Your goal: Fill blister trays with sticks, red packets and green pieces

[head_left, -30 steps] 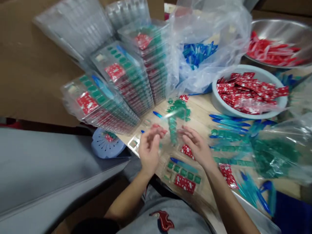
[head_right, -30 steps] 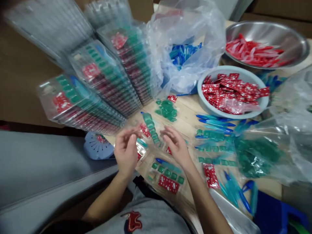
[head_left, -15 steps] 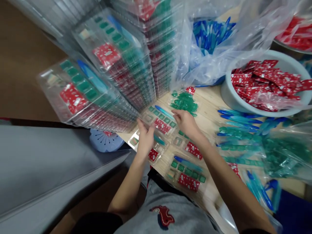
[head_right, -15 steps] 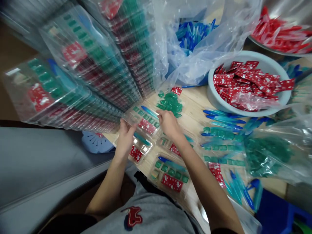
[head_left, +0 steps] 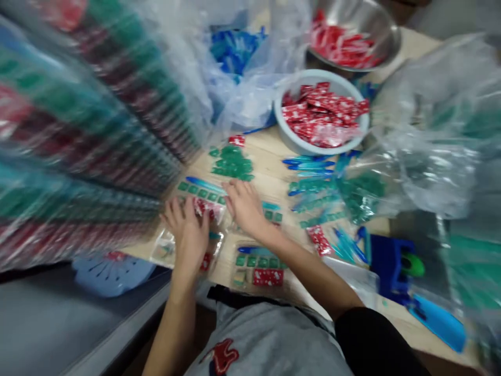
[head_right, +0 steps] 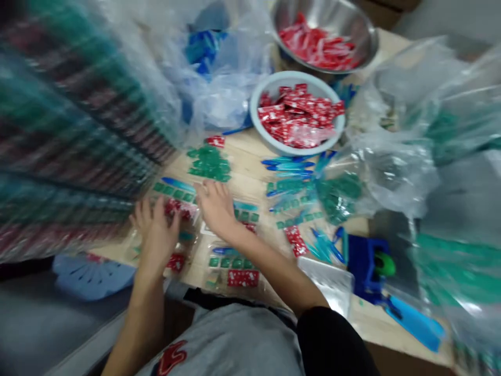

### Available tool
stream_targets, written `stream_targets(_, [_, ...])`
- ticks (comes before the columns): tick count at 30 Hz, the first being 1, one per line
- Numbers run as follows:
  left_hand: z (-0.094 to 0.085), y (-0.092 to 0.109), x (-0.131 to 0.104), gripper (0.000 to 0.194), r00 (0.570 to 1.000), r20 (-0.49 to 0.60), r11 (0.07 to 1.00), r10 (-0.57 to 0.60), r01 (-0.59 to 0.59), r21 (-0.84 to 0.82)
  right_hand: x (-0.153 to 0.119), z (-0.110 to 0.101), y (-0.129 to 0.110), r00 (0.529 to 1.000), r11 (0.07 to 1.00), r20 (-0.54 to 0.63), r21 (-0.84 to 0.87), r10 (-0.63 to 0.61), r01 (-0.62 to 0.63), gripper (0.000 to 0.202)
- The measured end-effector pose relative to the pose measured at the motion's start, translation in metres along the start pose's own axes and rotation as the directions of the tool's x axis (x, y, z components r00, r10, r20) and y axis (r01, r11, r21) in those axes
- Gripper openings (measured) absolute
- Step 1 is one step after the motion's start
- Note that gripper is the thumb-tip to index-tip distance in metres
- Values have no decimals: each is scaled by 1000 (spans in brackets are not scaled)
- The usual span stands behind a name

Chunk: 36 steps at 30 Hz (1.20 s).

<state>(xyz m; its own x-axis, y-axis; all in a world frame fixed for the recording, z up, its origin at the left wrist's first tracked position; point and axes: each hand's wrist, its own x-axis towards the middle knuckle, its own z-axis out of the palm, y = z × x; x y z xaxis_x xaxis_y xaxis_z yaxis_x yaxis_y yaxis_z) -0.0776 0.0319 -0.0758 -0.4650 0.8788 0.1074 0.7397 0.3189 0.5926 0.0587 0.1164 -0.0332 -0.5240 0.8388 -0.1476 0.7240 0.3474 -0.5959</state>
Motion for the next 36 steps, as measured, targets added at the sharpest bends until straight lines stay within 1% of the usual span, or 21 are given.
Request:
stream_targets(2, [1,18,6,42,990,3,985,140,-139,-100,-32,-10,8,999,998,-33,50,26,-25,36])
stream_targets(4, [7,48,10,32,944,41,926,328,-313,-209,-67,-20,19,997,991,-54,125,52,-45,32])
stream_targets(5, [12,66,10,29,897,80,879,436,-405,-250,-84,-24,26,997,984,-59,171,59,-48,29])
stream_targets(7, [29,102,8,23,755,188,769,628,-563,-303,-115,-31,40,995,962,-67,270,69,-49,24])
stream_targets(8, [40,119,5,21,677,239,715,696,-625,-314,-128,-34,47,994,947,-73,317,80,-53,22])
stream_targets(9, [52,133,2,17,613,279,673,740,-669,-316,-139,-37,53,992,930,-82,361,97,-61,21])
stream_targets(10, [64,144,0,15,565,311,644,764,-700,-310,-148,-38,59,988,913,-95,402,121,-73,20])
stream_targets(11, [75,153,-3,13,540,330,628,774,-719,-298,-156,-40,64,983,894,-110,439,149,-87,21])
stream_targets(13, [91,163,-7,7,518,355,616,778,-741,-268,-168,-42,74,968,852,-138,512,211,-113,22])
stream_targets(15, [99,167,-9,7,509,363,607,780,-758,-241,-177,-44,83,951,800,-153,584,270,-133,23])
stream_targets(19, [95,165,-9,16,529,286,592,799,-776,-219,-186,-43,98,924,679,-142,719,355,-150,22])
stream_targets(23, [78,164,-12,14,541,142,559,829,-794,-240,-182,-39,107,905,574,-132,807,403,-138,24])
stream_targets(24, [71,164,-14,12,557,94,559,825,-782,-274,-180,-39,107,903,553,-132,823,410,-131,25])
stream_targets(25, [63,165,-17,9,594,42,572,804,-750,-333,-177,-40,106,901,537,-134,834,413,-122,28])
stream_targets(26, [53,166,-21,7,653,-4,592,757,-689,-418,-173,-41,104,897,517,-139,849,420,-110,31])
stream_targets(28, [30,167,-29,8,806,-37,612,591,-479,-629,-166,-45,97,883,448,-158,892,441,-64,38])
stream_targets(29, [19,167,-33,9,869,-8,598,494,-347,-722,-161,-47,92,879,398,-163,917,448,-33,43])
stream_targets(30, [7,166,-37,10,913,35,566,407,-222,-794,-158,-50,86,879,342,-164,940,447,1,47])
stream_targets(31, [-3,165,-40,11,939,81,528,335,-115,-841,-154,-52,80,887,287,-158,957,435,30,50])
stream_targets(33, [-20,157,-44,14,957,158,471,244,25,-882,-147,-56,67,919,206,-130,977,373,55,48])
stream_targets(36, [-37,138,-47,17,960,204,447,189,101,-889,-142,-58,50,955,188,-82,982,285,28,35])
